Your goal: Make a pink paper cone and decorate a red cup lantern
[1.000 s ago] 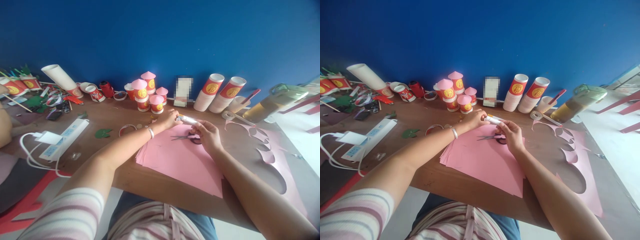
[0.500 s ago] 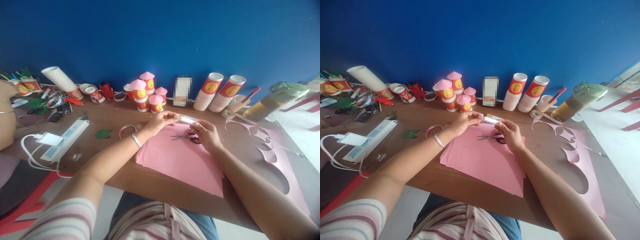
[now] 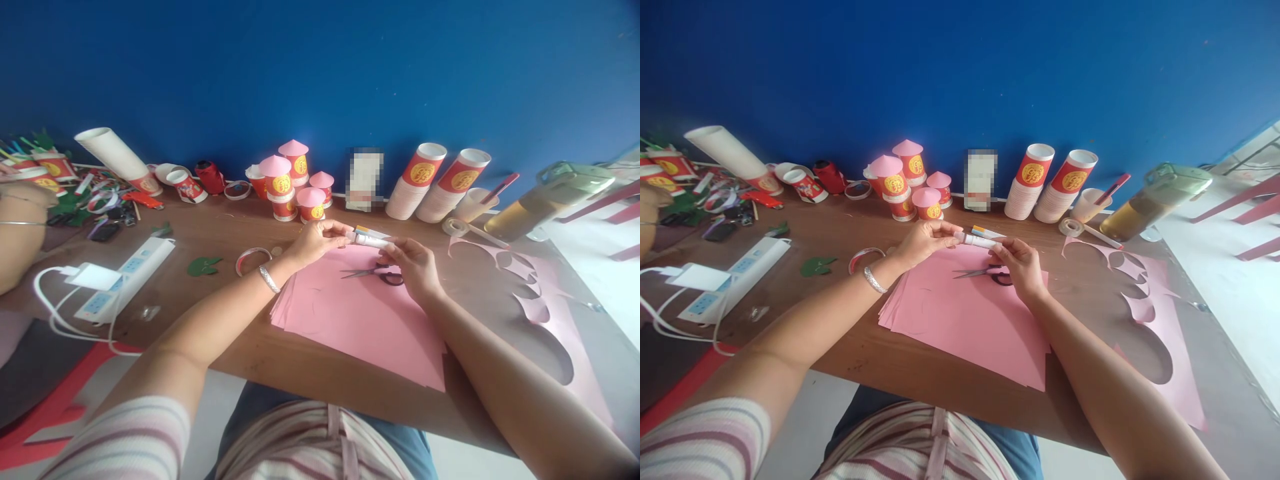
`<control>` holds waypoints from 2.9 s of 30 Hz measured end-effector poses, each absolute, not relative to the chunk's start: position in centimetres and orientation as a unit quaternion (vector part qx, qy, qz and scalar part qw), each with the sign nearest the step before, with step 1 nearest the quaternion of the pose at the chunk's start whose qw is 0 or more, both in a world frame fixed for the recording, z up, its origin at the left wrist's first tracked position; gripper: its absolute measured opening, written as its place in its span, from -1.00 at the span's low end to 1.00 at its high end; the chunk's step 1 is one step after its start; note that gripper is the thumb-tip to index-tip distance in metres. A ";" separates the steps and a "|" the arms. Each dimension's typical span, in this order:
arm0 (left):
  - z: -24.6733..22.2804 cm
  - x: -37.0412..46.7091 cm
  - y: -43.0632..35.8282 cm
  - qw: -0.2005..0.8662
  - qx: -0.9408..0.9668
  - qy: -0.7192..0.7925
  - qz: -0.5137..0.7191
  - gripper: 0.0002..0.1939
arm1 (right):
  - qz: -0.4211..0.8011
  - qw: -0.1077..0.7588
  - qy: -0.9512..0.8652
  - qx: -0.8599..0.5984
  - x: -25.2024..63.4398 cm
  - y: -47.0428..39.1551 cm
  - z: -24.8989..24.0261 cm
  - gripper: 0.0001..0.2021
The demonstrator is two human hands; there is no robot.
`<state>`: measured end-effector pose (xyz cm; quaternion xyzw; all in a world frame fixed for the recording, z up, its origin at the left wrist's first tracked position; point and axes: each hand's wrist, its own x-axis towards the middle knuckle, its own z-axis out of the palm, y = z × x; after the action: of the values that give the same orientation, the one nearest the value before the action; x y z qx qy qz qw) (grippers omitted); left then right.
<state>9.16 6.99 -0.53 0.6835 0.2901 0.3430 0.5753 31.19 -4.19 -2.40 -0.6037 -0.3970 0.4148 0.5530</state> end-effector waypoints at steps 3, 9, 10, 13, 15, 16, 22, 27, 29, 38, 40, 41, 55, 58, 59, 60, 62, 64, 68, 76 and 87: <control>-0.4 9.2 6.6 0.547 0.700 0.302 0.347 -0.64 | 0.401 0.576 -0.408 -0.584 31.4 -4.0 -2.7 -0.52; -0.4 9.2 6.2 0.499 0.709 0.329 0.374 -0.69 | 0.421 0.597 -0.401 -0.553 31.6 -3.6 -3.2 -0.59; -0.5 9.2 6.2 0.492 0.713 0.332 0.374 -0.70 | 0.424 0.595 -0.401 -0.552 31.6 -3.6 -3.2 -0.58; -0.6 9.2 6.2 0.442 0.746 0.329 0.373 -0.73 | 0.428 0.586 -0.403 -0.558 31.6 -3.7 -3.2 -0.56; -0.6 9.1 6.1 0.390 0.780 0.320 0.370 -0.75 | 0.431 0.573 -0.397 -0.573 31.5 -3.9 -3.0 -0.53; -0.6 9.1 6.0 0.370 0.794 0.313 0.367 -0.74 | 0.433 0.564 -0.394 -0.582 31.4 -4.0 -2.9 -0.51; -1.0 9.1 5.7 0.299 0.851 0.286 0.322 -0.54 | 0.411 0.544 -0.428 -0.594 30.8 -4.3 -2.1 -0.49; -0.9 9.2 5.4 0.190 0.897 0.271 0.293 -0.51 | 0.383 0.523 -0.453 -0.612 30.7 -4.2 -2.1 -0.48; -0.6 9.1 5.1 0.156 0.911 0.275 0.266 -0.52 | 0.367 0.510 -0.468 -0.621 30.8 -4.2 -2.5 -0.51; -0.5 9.2 4.7 0.104 0.931 0.256 0.240 -0.57 | 0.247 0.489 -0.569 -0.613 30.8 -4.2 -2.6 -0.67; -0.7 9.5 4.9 0.103 0.932 0.250 0.242 -0.59 | 0.256 0.495 -0.561 -0.612 30.8 -4.2 -2.5 -0.65; -0.7 9.6 5.1 0.106 0.931 0.250 0.243 -0.60 | 0.262 0.497 -0.555 -0.613 30.8 -4.1 -2.5 -0.64; -1.8 12.6 9.4 0.118 0.933 0.297 0.164 -0.80 | 0.008 0.417 -0.631 -0.654 32.6 -2.8 -4.8 -0.69; -1.8 12.2 9.4 0.137 0.931 0.291 0.170 -0.71 | 0.001 0.412 -0.639 -0.649 32.6 -2.9 -4.9 -0.71; -1.7 11.8 9.2 0.143 0.930 0.289 0.177 -0.68 | -0.002 0.414 -0.639 -0.649 32.5 -2.9 -4.8 -0.72; -1.6 11.4 8.9 0.149 0.927 0.289 0.185 -0.67 | -0.004 0.417 -0.638 -0.647 32.5 -3.0 -4.8 -0.72; -1.2 10.3 7.9 0.150 0.926 0.282 0.200 -0.70 | -0.011 0.425 -0.642 -0.638 32.3 -3.1 -4.6 -0.75; -0.5 9.0 6.4 0.168 0.928 0.261 0.206 -0.77 | -0.024 0.431 -0.658 -0.617 32.0 -3.4 -4.4 -0.77; 1.0 6.6 4.0 0.156 0.944 0.218 0.190 -0.51 | -0.051 0.411 -0.714 -0.564 31.1 -3.9 -4.0 -0.78; 2.4 4.6 0.7 0.141 0.959 0.201 0.145 -0.49 | -0.065 0.360 -0.789 -0.493 30.1 -4.8 -4.0 -0.81; -0.6 0.5 -3.3 0.141 0.970 0.188 0.061 -0.29 | -0.082 0.279 -0.799 -0.527 29.6 -4.3 -4.9 -0.78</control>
<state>0.55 -3.30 -0.56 0.9701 0.1878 0.0611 0.1411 29.64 -4.35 -4.93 -0.5265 -0.7989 -0.0822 0.2788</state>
